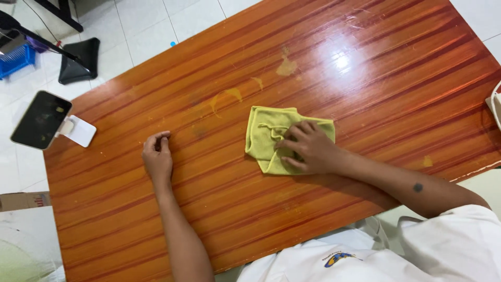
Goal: Wiping a wooden-patterned table surface with a yellow cloth.
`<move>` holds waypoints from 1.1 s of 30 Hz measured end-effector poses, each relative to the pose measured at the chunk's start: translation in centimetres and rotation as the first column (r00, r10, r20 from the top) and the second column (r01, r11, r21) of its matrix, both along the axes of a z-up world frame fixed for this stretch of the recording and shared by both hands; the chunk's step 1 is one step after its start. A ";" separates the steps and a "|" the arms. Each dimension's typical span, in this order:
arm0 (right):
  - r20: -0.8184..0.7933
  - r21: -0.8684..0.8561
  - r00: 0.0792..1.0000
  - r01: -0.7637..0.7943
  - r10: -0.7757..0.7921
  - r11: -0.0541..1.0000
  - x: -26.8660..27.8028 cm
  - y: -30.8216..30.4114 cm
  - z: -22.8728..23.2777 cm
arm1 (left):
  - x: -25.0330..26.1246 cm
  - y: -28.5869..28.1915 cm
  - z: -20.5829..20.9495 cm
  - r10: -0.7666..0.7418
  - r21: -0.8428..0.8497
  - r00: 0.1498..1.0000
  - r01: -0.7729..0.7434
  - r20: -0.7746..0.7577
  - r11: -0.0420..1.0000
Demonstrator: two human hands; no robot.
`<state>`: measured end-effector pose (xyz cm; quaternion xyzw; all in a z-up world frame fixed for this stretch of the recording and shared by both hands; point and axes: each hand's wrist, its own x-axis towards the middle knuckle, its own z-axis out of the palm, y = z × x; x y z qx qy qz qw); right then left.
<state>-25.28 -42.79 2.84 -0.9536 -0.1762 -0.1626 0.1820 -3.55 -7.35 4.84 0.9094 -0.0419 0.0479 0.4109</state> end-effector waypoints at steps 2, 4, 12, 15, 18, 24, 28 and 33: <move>-0.002 -0.032 0.998 0.057 -0.057 0.998 1.3 -1.0 -0.5 | 0.2 0.1 -0.1 -0.012 0.007 1.000 0.012 0.007 1.000; -0.008 -0.069 0.994 0.111 -0.112 0.991 1.9 -1.9 -0.8 | 0.1 0.0 -0.3 -0.021 0.008 1.000 0.021 0.008 1.000; 0.101 -0.007 0.973 0.207 -0.206 0.978 2.4 -2.9 -0.7 | 0.0 -0.1 0.4 0.030 -0.032 0.997 -0.033 -0.072 0.999; 0.073 0.016 0.975 0.207 -0.208 0.978 2.5 -3.0 -0.3 | 0.1 -0.1 0.4 0.026 -0.019 0.998 -0.027 -0.060 0.999; 0.049 0.023 0.978 0.200 -0.201 0.979 2.6 -3.3 -0.3 | 0.4 0.2 -0.2 0.022 -0.018 0.997 -0.024 -0.076 1.000; -0.066 -0.097 0.941 0.325 -0.331 0.941 3.5 -6.9 -3.0 | 0.5 0.5 -0.5 -0.003 -0.049 0.999 0.001 -0.054 0.999; -0.062 -0.165 0.837 0.528 -0.543 0.833 3.3 -10.7 -4.0 | 0.7 0.4 -0.4 -0.015 -0.066 0.999 0.012 -0.050 0.998; 0.023 -0.251 0.767 0.625 -0.641 0.739 3.6 -12.4 -5.4 | 0.4 0.3 -0.3 0.019 -0.003 0.999 -0.019 -0.047 1.000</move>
